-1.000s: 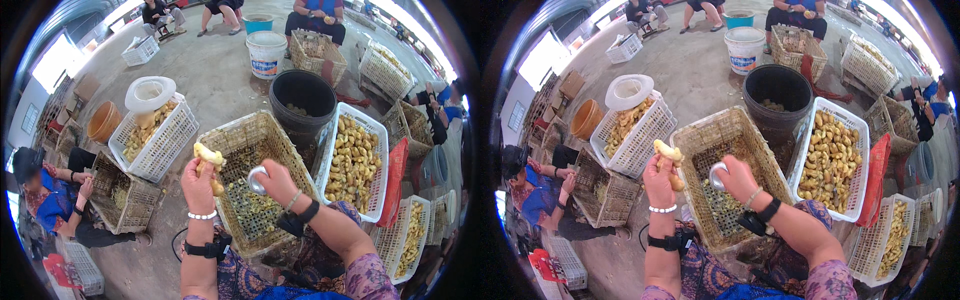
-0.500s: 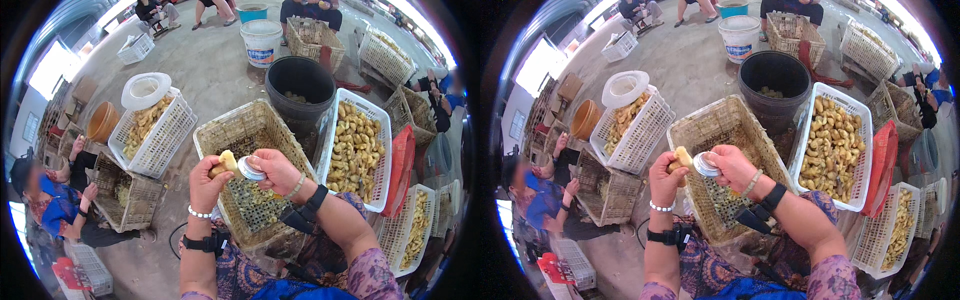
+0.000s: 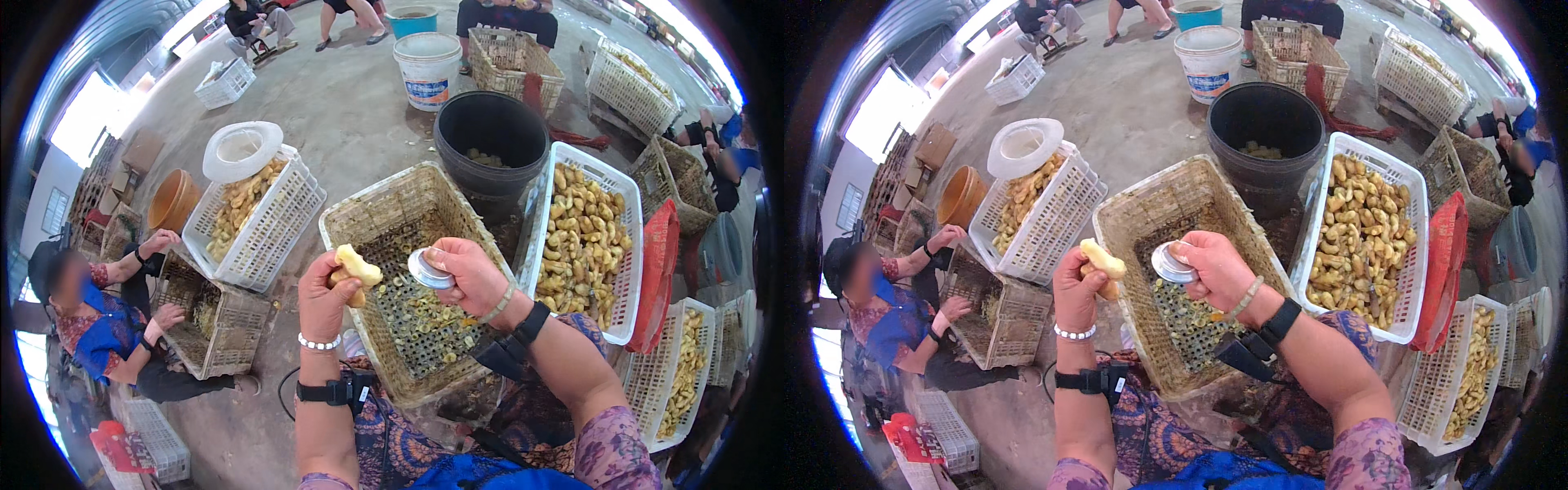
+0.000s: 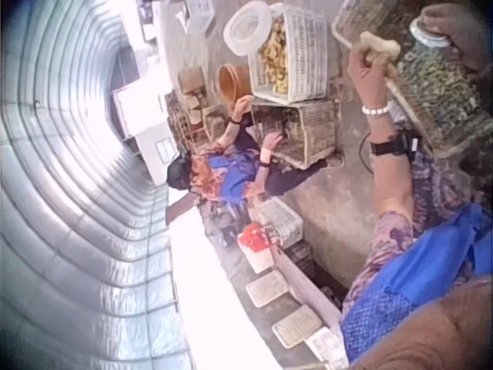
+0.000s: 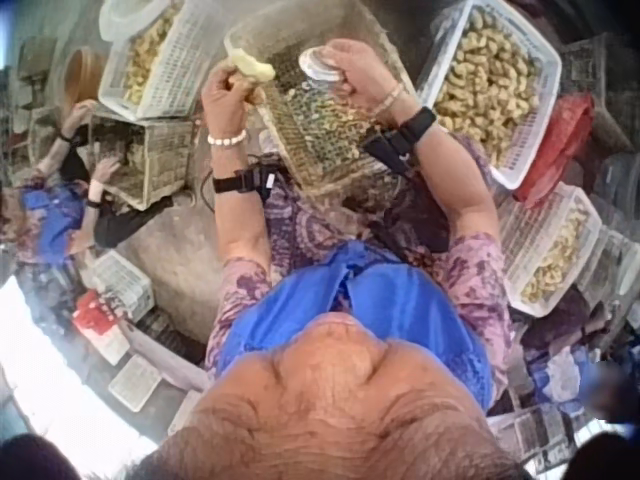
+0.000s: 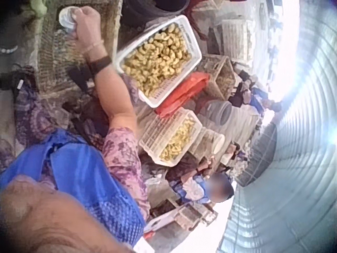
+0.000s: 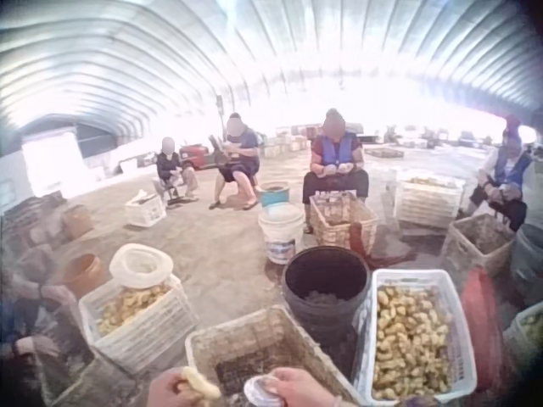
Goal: The person peels ginger roots by hand using a small metal lid to scrape the skin off before placing the peeled pieces into a separate bin.
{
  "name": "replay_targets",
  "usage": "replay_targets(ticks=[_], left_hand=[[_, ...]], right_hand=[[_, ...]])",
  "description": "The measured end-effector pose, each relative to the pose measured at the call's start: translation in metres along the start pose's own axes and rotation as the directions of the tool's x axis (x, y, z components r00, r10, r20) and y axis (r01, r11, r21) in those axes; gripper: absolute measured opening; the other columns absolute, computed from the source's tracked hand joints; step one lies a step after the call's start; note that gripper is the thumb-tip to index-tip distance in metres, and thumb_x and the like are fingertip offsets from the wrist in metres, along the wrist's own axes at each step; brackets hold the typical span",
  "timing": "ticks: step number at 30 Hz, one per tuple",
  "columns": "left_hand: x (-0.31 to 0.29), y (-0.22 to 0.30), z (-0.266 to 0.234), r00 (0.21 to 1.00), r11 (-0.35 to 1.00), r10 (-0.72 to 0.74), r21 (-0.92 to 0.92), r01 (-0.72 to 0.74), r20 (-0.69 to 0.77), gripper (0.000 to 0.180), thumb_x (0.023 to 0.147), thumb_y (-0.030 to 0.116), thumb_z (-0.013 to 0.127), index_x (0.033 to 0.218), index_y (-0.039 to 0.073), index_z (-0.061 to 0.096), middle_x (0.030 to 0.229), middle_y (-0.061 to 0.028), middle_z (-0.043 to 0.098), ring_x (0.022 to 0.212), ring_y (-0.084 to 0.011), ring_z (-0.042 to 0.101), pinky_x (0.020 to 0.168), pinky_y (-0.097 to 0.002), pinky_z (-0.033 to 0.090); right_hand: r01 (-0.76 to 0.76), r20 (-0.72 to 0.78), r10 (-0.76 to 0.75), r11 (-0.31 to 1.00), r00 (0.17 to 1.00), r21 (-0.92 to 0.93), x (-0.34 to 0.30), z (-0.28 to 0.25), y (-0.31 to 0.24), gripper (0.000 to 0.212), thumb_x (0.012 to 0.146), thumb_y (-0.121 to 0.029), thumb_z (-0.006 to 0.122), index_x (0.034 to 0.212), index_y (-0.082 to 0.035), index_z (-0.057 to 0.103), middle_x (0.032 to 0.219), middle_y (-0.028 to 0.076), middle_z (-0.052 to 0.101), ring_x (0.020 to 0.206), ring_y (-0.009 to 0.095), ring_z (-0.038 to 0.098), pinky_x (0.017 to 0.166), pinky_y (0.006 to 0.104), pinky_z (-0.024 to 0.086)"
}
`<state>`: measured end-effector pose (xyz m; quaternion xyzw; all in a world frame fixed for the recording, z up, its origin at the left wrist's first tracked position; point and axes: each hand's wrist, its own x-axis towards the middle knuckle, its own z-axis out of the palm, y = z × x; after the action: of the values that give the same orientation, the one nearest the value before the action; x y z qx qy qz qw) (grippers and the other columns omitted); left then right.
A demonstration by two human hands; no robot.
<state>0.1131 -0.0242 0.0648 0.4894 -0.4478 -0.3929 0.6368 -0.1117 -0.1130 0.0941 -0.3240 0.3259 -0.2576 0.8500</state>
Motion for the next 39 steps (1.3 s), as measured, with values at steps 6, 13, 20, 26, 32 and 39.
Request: replay_targets(ticks=[6,13,20,26,32,39], left_hand=[[0.001,0.014,0.028,0.993,0.998,-0.059,0.019,0.058,0.105,0.031,0.071,0.004,0.076,0.098,0.003,0.062,0.091,0.0016,0.058,0.080,-0.0074,0.054,0.069,-0.0220,0.046],[0.009,-0.011,0.022,0.955,0.968,-0.158,-0.229,0.100,-0.251,0.014,0.089,0.005,0.058,0.102,0.002,0.056,0.086,-0.0011,0.061,0.066,-0.0085,0.054,0.061,-0.0242,0.048],[0.002,-0.009,0.022,0.903,0.537,-0.368,-0.743,0.400,0.220,0.041,0.097,0.044,0.043,0.104,0.004,0.049,0.088,-0.0059,0.048,0.068,-0.0127,0.048,0.059,-0.0263,0.048],[-0.007,-0.010,0.038,0.786,0.378,-0.428,-0.702,0.604,0.446,0.045,0.097,0.051,0.037,0.099,0.007,0.047,0.086,-0.0049,0.047,0.068,-0.0140,0.047,0.057,-0.0269,0.046],[-0.012,-0.009,0.044,0.718,0.290,-0.478,-0.681,0.672,0.506,0.046,0.096,0.051,0.038,0.099,0.007,0.048,0.080,-0.0056,0.047,0.065,-0.0172,0.048,0.051,-0.0297,0.042],[-0.018,0.006,0.031,0.747,0.294,-0.331,-0.689,0.662,0.577,0.044,0.098,0.046,0.038,0.100,0.003,0.046,0.076,-0.0061,0.045,0.056,-0.0144,0.047,0.043,-0.0259,0.042]], right_hand=[[-0.053,0.021,0.053,0.999,0.998,-0.008,-0.001,0.010,0.005,0.020,0.095,-0.018,0.053,0.081,-0.005,0.051,0.060,0.001,0.049,0.040,0.007,0.034,0.034,0.0225,0.026],[-0.115,-0.002,0.115,0.988,0.993,-0.102,-0.008,0.002,0.021,0.016,0.095,-0.018,0.053,0.086,-0.005,0.053,0.064,0.001,0.052,0.041,0.005,0.036,0.035,0.0204,0.027],[0.267,-0.063,-0.317,0.876,0.946,-0.402,-0.005,0.007,0.002,0.012,0.090,-0.013,0.059,0.085,-0.003,0.057,0.069,-0.003,0.053,0.059,0.004,0.046,0.050,0.0211,0.039],[0.462,0.043,-0.513,0.729,0.857,-0.506,0.003,0.011,-0.012,0.011,0.091,-0.012,0.058,0.086,-0.004,0.056,0.072,-0.005,0.051,0.065,0.002,0.045,0.055,0.0201,0.039],[0.393,0.118,-0.376,0.853,0.919,-0.345,0.012,0.018,-0.008,0.012,0.093,-0.016,0.058,0.089,-0.005,0.057,0.072,-0.005,0.051,0.062,0.001,0.044,0.050,0.0184,0.037],[0.475,-0.077,-0.660,0.612,0.747,-0.632,0.040,-0.018,-0.031,0.013,0.087,-0.009,0.061,0.080,-0.001,0.053,0.074,0.000,0.054,0.069,0.006,0.047,0.062,0.0262,0.043]])
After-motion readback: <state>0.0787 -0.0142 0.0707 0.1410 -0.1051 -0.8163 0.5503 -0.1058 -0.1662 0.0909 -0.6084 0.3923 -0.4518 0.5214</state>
